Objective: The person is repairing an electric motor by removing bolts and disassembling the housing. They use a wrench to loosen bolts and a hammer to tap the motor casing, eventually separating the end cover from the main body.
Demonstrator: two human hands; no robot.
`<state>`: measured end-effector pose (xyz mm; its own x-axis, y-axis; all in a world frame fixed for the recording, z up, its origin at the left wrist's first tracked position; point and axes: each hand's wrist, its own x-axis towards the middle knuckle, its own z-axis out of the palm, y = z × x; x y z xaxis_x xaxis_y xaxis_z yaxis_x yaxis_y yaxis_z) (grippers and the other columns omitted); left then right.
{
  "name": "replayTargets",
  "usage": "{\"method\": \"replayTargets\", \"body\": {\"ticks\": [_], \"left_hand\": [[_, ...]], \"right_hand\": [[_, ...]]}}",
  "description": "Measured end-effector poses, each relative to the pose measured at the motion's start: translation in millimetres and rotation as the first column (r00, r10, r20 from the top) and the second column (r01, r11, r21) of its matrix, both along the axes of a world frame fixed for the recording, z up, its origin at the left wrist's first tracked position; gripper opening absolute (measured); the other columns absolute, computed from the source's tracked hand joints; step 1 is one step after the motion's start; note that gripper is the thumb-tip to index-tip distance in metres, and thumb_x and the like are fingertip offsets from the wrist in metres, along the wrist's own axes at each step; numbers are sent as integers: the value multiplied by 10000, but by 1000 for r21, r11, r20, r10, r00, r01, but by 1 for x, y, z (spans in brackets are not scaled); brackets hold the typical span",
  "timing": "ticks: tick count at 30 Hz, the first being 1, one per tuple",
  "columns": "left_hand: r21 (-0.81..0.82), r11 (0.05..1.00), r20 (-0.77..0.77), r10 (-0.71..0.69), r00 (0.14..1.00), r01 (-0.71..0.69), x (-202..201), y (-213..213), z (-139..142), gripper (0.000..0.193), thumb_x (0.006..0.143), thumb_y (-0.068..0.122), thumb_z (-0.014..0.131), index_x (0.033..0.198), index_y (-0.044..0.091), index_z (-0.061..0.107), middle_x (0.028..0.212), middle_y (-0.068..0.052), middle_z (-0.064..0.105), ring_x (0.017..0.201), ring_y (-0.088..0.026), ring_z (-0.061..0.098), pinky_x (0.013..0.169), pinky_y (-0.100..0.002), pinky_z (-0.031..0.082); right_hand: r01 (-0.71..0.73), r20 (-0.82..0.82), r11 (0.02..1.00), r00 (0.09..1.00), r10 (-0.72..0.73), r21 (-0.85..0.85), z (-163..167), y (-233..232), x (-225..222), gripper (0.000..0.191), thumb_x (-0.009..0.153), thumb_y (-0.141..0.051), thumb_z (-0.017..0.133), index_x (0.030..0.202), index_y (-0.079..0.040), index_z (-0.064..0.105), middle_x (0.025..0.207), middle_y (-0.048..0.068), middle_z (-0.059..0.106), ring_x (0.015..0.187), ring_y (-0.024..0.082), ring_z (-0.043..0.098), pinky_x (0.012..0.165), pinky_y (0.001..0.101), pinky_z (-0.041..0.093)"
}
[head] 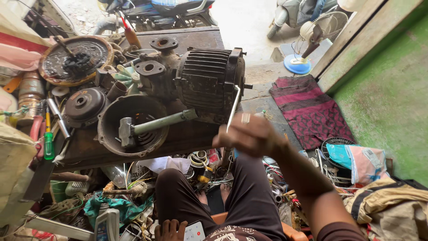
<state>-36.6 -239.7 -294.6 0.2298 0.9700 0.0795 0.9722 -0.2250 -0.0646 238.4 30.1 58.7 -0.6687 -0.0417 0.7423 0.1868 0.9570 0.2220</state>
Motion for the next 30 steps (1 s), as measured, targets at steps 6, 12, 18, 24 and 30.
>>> {"method": "replayTargets", "body": {"ticks": [6, 12, 18, 24, 30], "left_hand": [[-74, 995, 19, 61, 998, -60, -1, 4, -5, 301, 929, 453, 642, 1200, 326, 684, 954, -5, 645, 971, -248, 647, 843, -563, 467], [-19, 980, 640, -140, 755, 197, 8, 66, 118, 623, 743, 232, 783, 1331, 161, 590, 1197, -124, 659, 1132, -323, 617, 952, -494, 461], [432, 856, 696, -517, 498, 285, 67, 170, 260, 506, 901, 207, 786, 1361, 109, 599, 1299, -153, 647, 1259, -332, 622, 1051, -452, 535], [716, 675, 461, -646, 608, 175, 106, 300, 338, 577, 820, 379, 821, 1290, 120, 609, 1400, -148, 503, 1387, -383, 411, 1157, -567, 324], [742, 618, 335, -677, 655, 260, 113, 333, 342, 155, 947, 227, 744, 1014, 126, 647, 1374, -61, 569, 1401, -290, 470, 1179, -450, 376]], "right_hand": [[82, -225, 930, 959, -171, -359, 70, 119, 6, 245, 1198, -238, 512, 1128, -14, 586, 849, 68, 666, 676, 143, 662, 586, 287, 515], [-463, -533, 274, 788, -307, -843, 57, 200, 28, 209, 1129, -206, 576, 953, -95, 560, 565, -24, 458, 396, 71, 421, 361, 248, 268], [-530, -448, -60, 767, -459, -846, -17, 223, 64, 237, 1089, -234, 575, 894, -106, 535, 593, -7, 491, 412, 90, 428, 360, 266, 306], [-402, -287, -50, 731, -618, -914, -77, 215, 72, 210, 1020, -273, 594, 904, -103, 555, 642, -2, 527, 449, 114, 468, 382, 291, 348], [-237, -167, 2, 679, -715, -972, -117, 187, 65, 258, 993, -288, 518, 831, -97, 579, 585, -15, 496, 453, 126, 431, 406, 329, 325]]}}
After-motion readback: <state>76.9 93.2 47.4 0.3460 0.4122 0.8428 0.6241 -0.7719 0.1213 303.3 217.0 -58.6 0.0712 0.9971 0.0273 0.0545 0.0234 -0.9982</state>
